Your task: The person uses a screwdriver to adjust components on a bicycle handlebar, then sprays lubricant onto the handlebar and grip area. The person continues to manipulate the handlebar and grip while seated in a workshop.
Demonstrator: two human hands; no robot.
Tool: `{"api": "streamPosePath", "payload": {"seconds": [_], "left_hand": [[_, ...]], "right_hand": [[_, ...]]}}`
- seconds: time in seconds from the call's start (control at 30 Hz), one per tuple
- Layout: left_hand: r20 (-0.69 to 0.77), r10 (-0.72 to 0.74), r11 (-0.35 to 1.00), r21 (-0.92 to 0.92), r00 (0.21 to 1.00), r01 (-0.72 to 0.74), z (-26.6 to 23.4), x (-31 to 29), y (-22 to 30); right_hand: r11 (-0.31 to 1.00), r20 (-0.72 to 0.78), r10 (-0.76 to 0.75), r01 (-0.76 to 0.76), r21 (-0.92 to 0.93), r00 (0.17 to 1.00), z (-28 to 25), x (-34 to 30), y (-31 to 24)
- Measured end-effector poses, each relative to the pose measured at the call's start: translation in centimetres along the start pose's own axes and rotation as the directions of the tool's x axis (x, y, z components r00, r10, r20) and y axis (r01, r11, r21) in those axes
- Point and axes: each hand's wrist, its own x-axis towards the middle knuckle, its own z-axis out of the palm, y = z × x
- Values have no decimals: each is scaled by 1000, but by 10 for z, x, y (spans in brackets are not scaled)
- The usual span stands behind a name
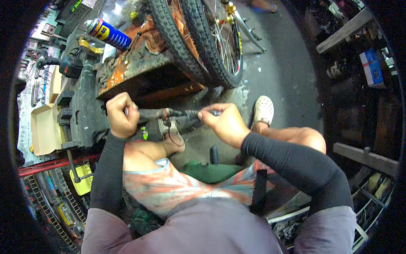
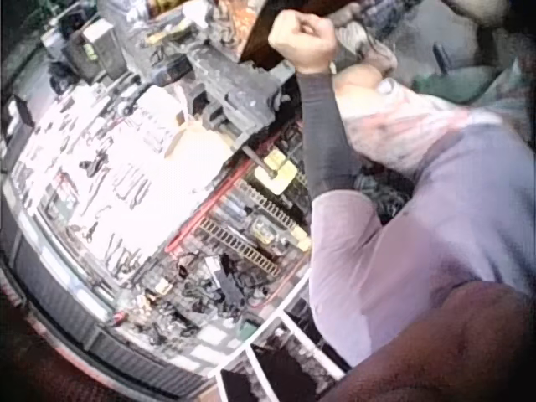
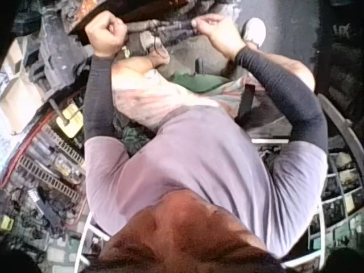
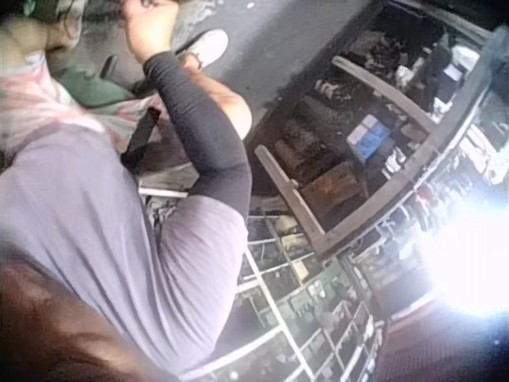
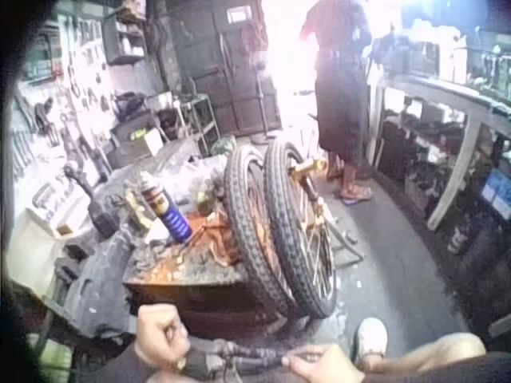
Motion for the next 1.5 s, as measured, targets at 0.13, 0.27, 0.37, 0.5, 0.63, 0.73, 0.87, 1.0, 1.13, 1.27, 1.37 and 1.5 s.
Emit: {"api": "streamPosePath", "payload": {"seconds": [0.13, 0.27, 0.37, 0.5, 0.63, 0.73, 0.87, 1.0, 1.13, 1.27, 1.37, 1.5], "left_hand": [[37, -78, 995, -54, 996, 79, 2, -18, 13], [13, -6, 998, -61, 1000, 7, -2, -13, 3], [50, -22, 999, -44, 998, 24, -1, -12, 4], [77, -65, 996, -51, 995, 69, -3, -11, 7], [60, 1, 998, -60, 998, 3, -5, -13, 3], [47, 32, 999, -23, 998, -31, 1, 0, -5], [56, -58, 996, -67, 997, 61, 1, -3, 4], [58, -36, 998, -55, 998, 40, 1, -1, 2], [50, -18, 999, -38, 999, 20, 3, -1, 4], [125, -57, 998, -29, 991, 61, 2, 5, 37], [92, 10, 999, 36, 996, -13, 15, 9, 58], [158, -13, 989, 144, 987, -10, 22, 15, 78]], "right_hand": [[983, 47, 165, -168, 78, 985, 4, -14, 9], [996, 46, 83, -85, 32, 995, 2, -9, 10], [1000, 32, 19, -18, -24, 999, 3, -10, 21], [999, 43, 14, -12, -32, 999, 1, -9, 16], [999, 33, 15, -14, -35, 999, 4, -7, 13], [994, 29, -105, 105, -12, 994, -2, 6, 25], [999, 29, -42, 42, -5, 999, -2, -4, 26], [986, 33, -162, 163, -27, 986, -1, 3, 37], [997, 57, -19, 15, 79, 998, -7, -2, 28], [951, 51, 116, -126, 281, 992, -27, -4, 27], [959, -197, 77, -19, 282, 977, -29, -16, 42], [988, -308, 71, -26, 150, 949, -39, -28, 41]]}}
